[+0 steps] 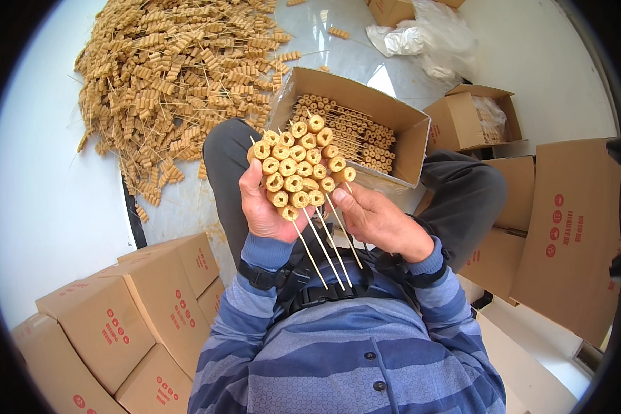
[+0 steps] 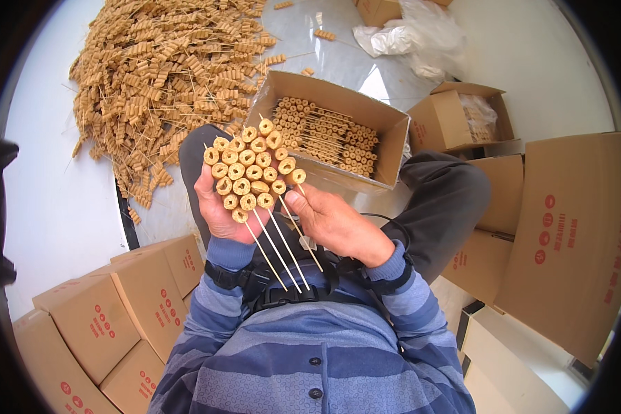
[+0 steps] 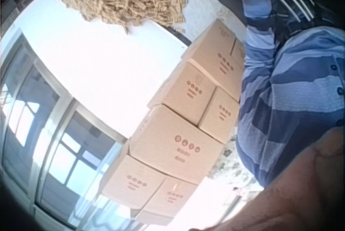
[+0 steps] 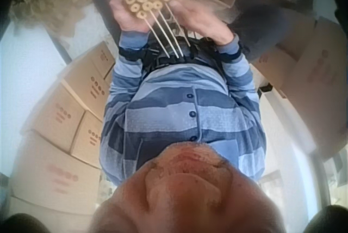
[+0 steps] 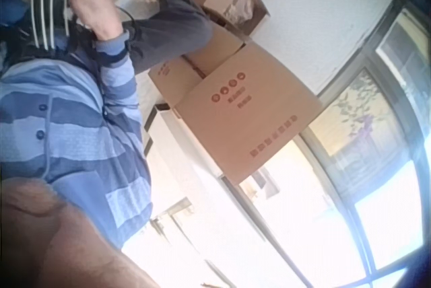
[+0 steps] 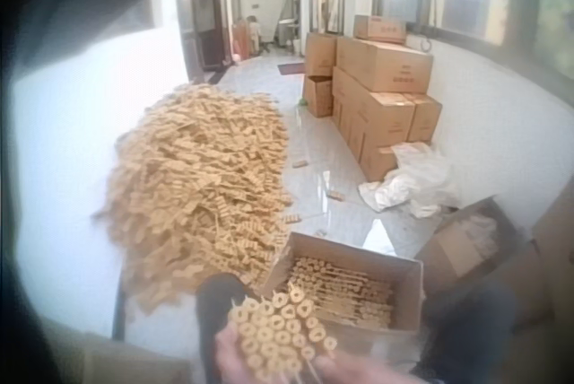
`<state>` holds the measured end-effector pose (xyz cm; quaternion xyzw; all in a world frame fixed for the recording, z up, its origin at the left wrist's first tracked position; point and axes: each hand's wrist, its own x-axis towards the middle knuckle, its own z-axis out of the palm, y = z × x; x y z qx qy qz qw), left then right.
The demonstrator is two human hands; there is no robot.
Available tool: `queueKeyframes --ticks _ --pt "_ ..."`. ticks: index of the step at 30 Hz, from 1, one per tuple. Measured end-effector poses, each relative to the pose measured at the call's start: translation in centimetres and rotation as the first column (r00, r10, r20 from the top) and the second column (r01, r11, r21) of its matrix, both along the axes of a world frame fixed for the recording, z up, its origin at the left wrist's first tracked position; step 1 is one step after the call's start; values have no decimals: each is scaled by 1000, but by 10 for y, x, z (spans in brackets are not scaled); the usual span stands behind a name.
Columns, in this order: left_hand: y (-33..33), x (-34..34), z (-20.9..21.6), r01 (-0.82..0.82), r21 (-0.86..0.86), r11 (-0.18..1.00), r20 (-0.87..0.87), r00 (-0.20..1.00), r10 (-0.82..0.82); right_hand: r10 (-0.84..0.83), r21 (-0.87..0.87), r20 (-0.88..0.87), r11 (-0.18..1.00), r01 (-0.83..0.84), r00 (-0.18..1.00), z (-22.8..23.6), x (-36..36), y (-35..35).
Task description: The person threads small cylindrical snack pieces onto wooden skewers and places the completed skewers into a cardboard box. The person repeatedly picks up skewers and snacks from a pile on the floor, aligns the snacks, and inserts them into the box.
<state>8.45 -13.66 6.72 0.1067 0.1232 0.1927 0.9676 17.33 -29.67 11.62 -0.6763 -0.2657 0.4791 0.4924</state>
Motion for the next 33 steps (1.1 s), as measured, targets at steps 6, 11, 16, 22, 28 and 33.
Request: queueKeyframes --ticks 6,11,16,22,28,33 --pt "5 2 -6 122 99 988 50 991 -127 19 -81 -394 995 -55 919 -1 1 -1" --pt "0 6 -11 183 110 977 69 979 -191 72 -23 -537 995 -99 841 -10 8 1" --pt "11 14 -7 213 171 962 -61 977 -206 210 22 -350 976 -216 913 -25 12 2" --pt "39 48 7 357 656 665 -243 934 -262 -156 -54 384 980 190 910 -10 25 -19" --pt "-4 74 3 547 497 673 -429 830 -358 -378 241 678 925 295 631 -16 25 -5" --pt "-18 84 -18 546 424 723 -345 835 -428 -413 230 626 908 349 662 -43 30 -6"
